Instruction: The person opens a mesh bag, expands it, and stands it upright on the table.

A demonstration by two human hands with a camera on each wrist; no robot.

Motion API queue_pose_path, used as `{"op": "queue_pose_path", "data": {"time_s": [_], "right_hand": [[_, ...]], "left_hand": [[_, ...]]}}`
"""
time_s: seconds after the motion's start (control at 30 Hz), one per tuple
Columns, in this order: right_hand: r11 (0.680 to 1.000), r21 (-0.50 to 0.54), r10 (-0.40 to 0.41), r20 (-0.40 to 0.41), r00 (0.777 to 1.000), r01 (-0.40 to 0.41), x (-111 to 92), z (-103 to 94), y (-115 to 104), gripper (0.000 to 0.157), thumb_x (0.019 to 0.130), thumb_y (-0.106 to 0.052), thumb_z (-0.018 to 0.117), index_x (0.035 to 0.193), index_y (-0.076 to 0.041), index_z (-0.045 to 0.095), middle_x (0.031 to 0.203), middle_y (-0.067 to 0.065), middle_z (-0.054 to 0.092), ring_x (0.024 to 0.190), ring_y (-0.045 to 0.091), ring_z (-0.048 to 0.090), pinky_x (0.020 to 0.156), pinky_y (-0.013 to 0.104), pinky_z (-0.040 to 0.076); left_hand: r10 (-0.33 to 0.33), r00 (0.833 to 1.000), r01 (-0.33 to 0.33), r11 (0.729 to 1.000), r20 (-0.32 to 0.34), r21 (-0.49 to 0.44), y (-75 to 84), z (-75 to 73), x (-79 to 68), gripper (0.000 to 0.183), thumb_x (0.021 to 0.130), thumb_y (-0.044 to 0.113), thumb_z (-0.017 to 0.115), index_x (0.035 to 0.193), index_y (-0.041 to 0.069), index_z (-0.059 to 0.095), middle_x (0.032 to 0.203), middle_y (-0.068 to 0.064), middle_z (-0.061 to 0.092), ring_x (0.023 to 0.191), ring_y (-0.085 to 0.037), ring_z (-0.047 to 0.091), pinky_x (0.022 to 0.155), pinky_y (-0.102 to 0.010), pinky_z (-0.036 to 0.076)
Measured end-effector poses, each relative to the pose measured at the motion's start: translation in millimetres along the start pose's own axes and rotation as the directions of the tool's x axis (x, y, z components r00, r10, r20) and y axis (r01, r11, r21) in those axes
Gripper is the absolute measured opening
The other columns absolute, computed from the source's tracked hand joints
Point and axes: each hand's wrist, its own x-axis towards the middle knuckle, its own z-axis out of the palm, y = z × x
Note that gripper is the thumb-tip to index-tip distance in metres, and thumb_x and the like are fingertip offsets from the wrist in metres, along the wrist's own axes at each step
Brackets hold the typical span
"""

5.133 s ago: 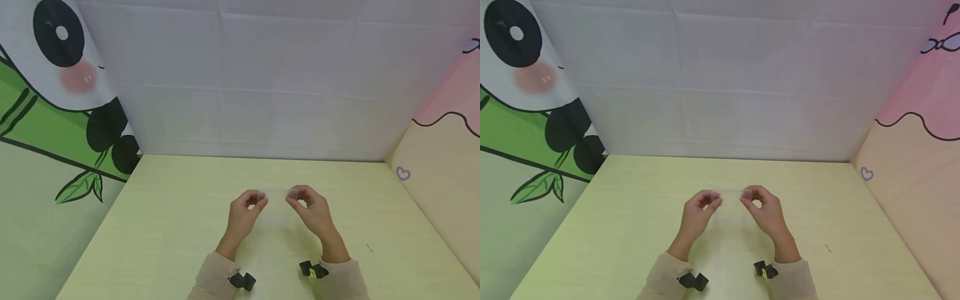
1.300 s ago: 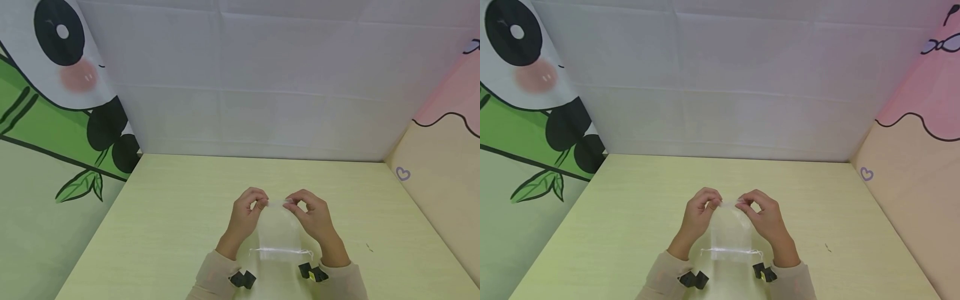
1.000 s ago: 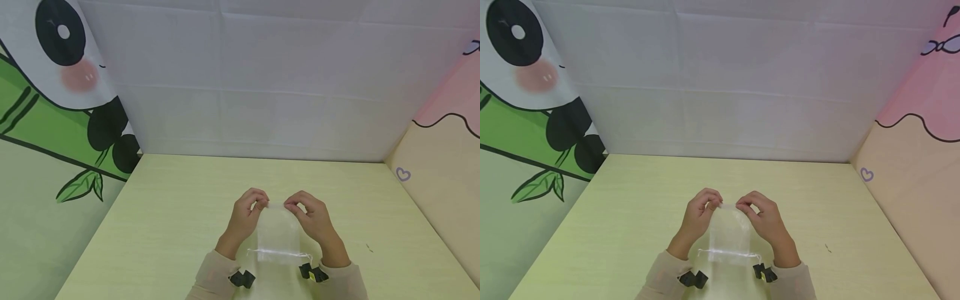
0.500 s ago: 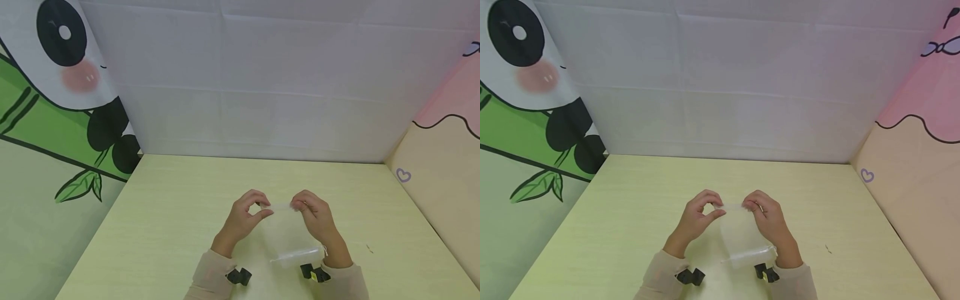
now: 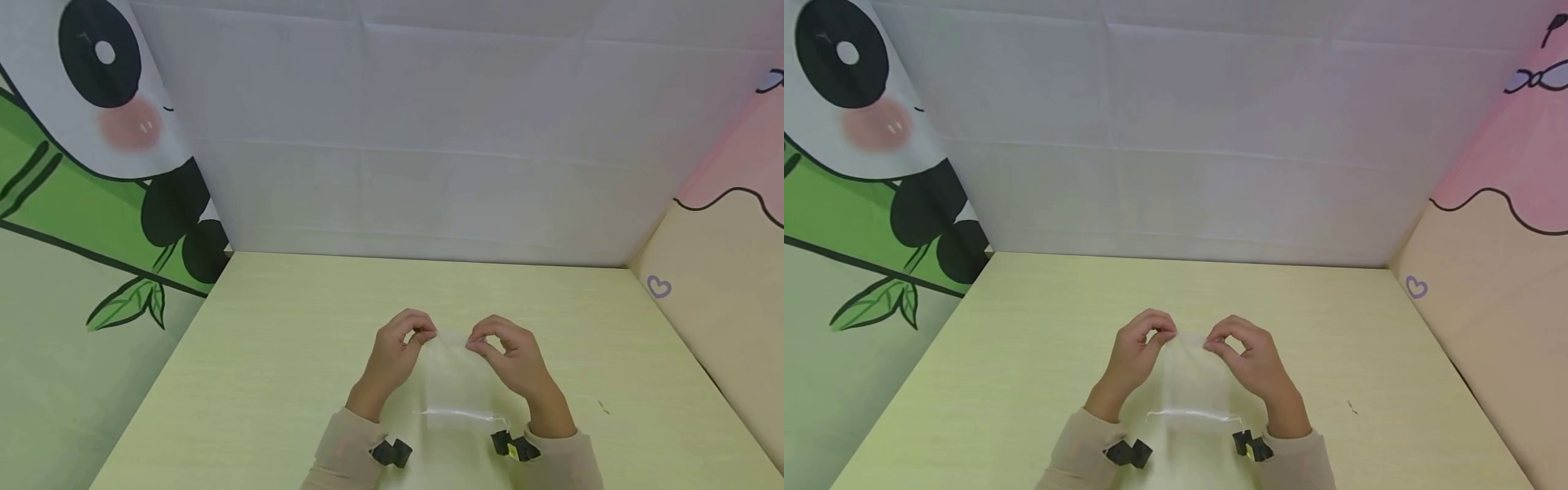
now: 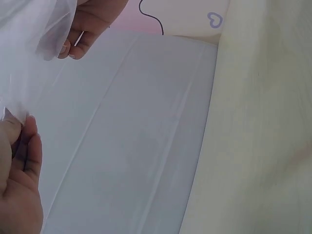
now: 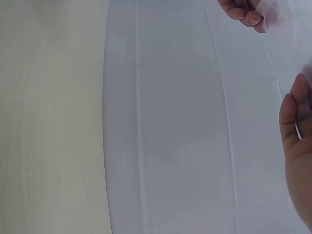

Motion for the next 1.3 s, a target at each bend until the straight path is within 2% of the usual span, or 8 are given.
{"op": "queue_pose_path", "data": {"time_s": [0.27, 0.53, 0.63, 0.73, 0.87, 1.03, 1.2, 1.3], "right_hand": [[0.999, -0.021, -0.042, 0.018, 0.999, 0.042, 0.1, 0.6, 1.3, 0.010, 0.093, 0.002, 0.059, 0.086, -0.004, 0.063, 0.082, 0.006, 0.060, 0.073, 0.016, 0.052, 0.066, 0.025, 0.044], [0.994, -0.104, -0.040, -0.042, 0.998, 0.036, 0.1, -0.1, 2.8, 0.025, 0.099, -0.024, 0.052, 0.085, -0.006, 0.061, 0.081, 0.003, 0.058, 0.071, 0.013, 0.050, 0.064, 0.023, 0.042], [0.993, -0.113, -0.027, -0.079, 0.996, 0.018, 0.2, -1.0, 2.3, 0.028, 0.098, -0.028, 0.053, 0.085, -0.005, 0.062, 0.080, 0.004, 0.059, 0.072, 0.013, 0.050, 0.064, 0.023, 0.043], [0.995, -0.099, -0.028, -0.093, 0.995, 0.018, 1.1, -1.5, 1.1, 0.027, 0.097, -0.028, 0.054, 0.085, -0.005, 0.063, 0.080, 0.003, 0.059, 0.073, 0.012, 0.051, 0.064, 0.022, 0.043], [0.999, -0.029, -0.047, -0.085, 0.995, 0.044, 3.4, -0.9, -0.5, 0.027, 0.097, -0.026, 0.057, 0.086, -0.002, 0.063, 0.079, 0.006, 0.059, 0.074, 0.013, 0.052, 0.068, 0.022, 0.044], [0.997, -0.064, -0.043, -0.060, 0.997, 0.039, 4.0, 0.1, -1.1, 0.026, 0.096, -0.028, 0.060, 0.085, -0.004, 0.064, 0.080, 0.004, 0.061, 0.076, 0.014, 0.055, 0.072, 0.020, 0.046], [0.990, -0.135, -0.056, -0.033, 0.998, 0.051, 3.5, 3.1, -1.1, 0.024, 0.094, -0.028, 0.063, 0.084, -0.007, 0.065, 0.080, 0.003, 0.061, 0.074, 0.015, 0.057, 0.073, 0.019, 0.046], [0.994, -0.098, -0.057, -0.017, 0.998, 0.055, 3.6, 4.1, -1.8, 0.025, 0.094, -0.028, 0.063, 0.085, -0.004, 0.066, 0.081, 0.005, 0.063, 0.074, 0.016, 0.057, 0.072, 0.021, 0.047]], "left_hand": [[0.104, 0.993, -0.103, 0.995, 0.062, -0.017, -1.2, 0.2, 1.3, 0.011, 0.090, -0.008, 0.060, 0.087, 0.003, 0.060, 0.088, -0.009, 0.061, 0.078, -0.019, 0.058, 0.072, -0.030, 0.052], [0.044, 0.994, -0.030, 0.990, 0.097, -0.136, 1.5, -0.9, 0.1, 0.026, 0.099, 0.026, 0.053, 0.093, 0.002, 0.062, 0.096, -0.008, 0.061, 0.085, -0.019, 0.057, 0.075, -0.033, 0.051], [-0.002, 0.994, 0.020, 0.985, 0.106, -0.172, 4.7, -0.7, 0.0, 0.013, 0.094, 0.013, 0.064, 0.100, 0.000, 0.062, 0.098, -0.009, 0.060, 0.088, -0.019, 0.056, 0.076, -0.035, 0.051], [-0.037, 0.994, 0.055, 0.982, 0.102, -0.180, 7.9, 0.9, 0.6, 0.019, 0.085, -0.005, 0.072, 0.099, 0.001, 0.062, 0.097, -0.011, 0.060, 0.089, -0.022, 0.056, 0.078, -0.034, 0.049], [-0.046, 0.995, 0.057, 0.990, 0.089, -0.129, 6.8, 1.1, 0.0, 0.017, 0.082, -0.008, 0.073, 0.091, 0.003, 0.063, 0.097, -0.010, 0.060, 0.090, -0.023, 0.057, 0.080, -0.032, 0.049], [0.036, 0.992, -0.041, 0.998, 0.118, 0.044, 5.7, -0.7, 0.9, 0.012, 0.083, 0.001, 0.077, 0.091, 0.004, 0.069, 0.102, -0.004, 0.057, 0.095, -0.019, 0.056, 0.084, -0.030, 0.049], [0.184, 0.967, -0.213, 0.963, 0.175, 0.163, 6.0, 1.5, 2.9, 0.017, 0.079, 0.008, 0.082, 0.091, 0.004, 0.072, 0.102, -0.003, 0.056, 0.095, -0.018, 0.054, 0.082, -0.024, 0.047], [0.213, 0.963, -0.243, 0.951, 0.165, 0.190, 6.2, 2.7, 2.9, 0.012, 0.079, 0.006, 0.081, 0.088, 0.005, 0.073, 0.096, -0.002, 0.060, 0.091, -0.017, 0.054, 0.079, -0.021, 0.047]]}}
